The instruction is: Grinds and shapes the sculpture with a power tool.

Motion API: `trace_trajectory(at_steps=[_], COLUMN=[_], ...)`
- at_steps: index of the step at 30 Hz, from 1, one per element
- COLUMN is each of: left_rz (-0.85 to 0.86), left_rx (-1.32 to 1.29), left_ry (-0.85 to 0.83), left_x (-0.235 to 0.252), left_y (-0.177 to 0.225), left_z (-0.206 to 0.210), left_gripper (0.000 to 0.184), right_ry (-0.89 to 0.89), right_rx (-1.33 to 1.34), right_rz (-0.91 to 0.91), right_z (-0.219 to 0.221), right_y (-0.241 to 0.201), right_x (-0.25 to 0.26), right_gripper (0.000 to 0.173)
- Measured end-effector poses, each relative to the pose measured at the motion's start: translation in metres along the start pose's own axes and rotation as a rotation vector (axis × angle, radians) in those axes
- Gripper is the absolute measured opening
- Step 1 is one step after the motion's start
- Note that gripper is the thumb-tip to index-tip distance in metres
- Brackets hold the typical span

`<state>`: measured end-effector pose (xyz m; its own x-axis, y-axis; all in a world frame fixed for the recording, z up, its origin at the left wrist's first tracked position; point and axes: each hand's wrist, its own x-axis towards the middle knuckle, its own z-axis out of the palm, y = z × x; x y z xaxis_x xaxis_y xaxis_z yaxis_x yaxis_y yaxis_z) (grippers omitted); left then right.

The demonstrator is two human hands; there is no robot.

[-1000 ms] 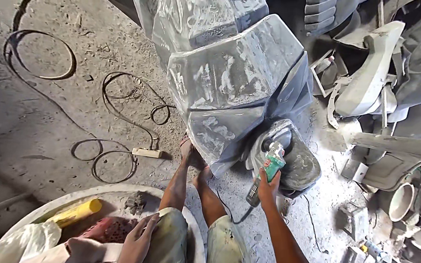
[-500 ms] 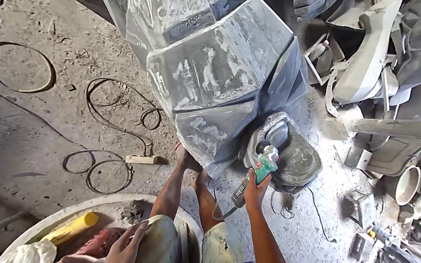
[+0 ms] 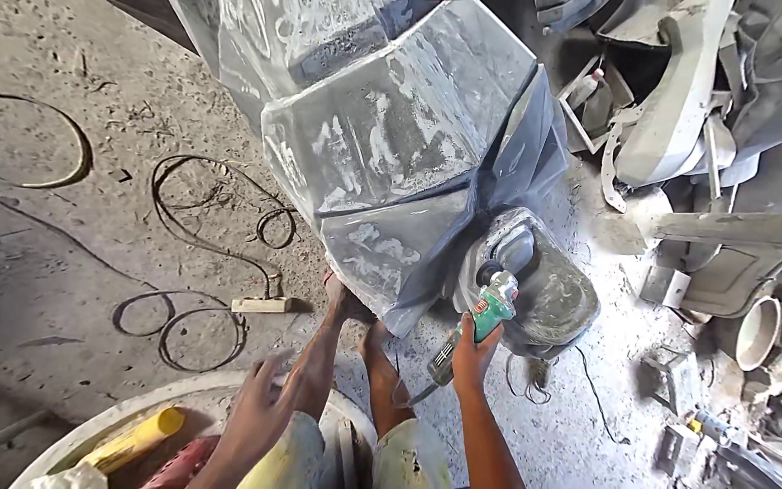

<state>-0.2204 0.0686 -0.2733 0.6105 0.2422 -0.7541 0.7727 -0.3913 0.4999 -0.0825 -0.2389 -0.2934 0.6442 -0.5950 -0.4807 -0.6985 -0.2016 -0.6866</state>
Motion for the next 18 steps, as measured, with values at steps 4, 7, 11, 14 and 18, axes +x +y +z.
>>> trace_trajectory(at_steps=[4, 7, 11, 14, 18], left_rz=[0.310, 0.561, 0.720, 0.766, 0.780], left_rx=[0.095, 0.224, 0.454, 0.589, 0.684], left_ry=[0.112, 0.190, 0.149, 0.078, 0.041], left_x=[0.078, 0.131, 0.175, 0.190, 0.211], left_y=[0.110, 0.183, 0.263, 0.308, 0.341], left_z=[-0.004, -0.005, -0.007, -0.011, -0.013], left_gripper=[0.076, 0.089, 0.101, 0.111, 0.121], right_ry=[-0.022, 0.003, 0.064, 0.031, -0.051], right_rx=[-0.006, -0.076, -0.026, -0.015, -0.041], right_rz=[-0.040, -0.030, 0.044, 0.049, -0.023], right_z=[0.006, -0.001, -0.008, -0.005, 0.005], right_y=[-0.001, 0.008, 0.011, 0.001, -0.020], right_x=[0.001, -0.005, -0.004, -0.003, -0.004], right_gripper=[0.070, 0.074, 0.072, 0.069, 0.074])
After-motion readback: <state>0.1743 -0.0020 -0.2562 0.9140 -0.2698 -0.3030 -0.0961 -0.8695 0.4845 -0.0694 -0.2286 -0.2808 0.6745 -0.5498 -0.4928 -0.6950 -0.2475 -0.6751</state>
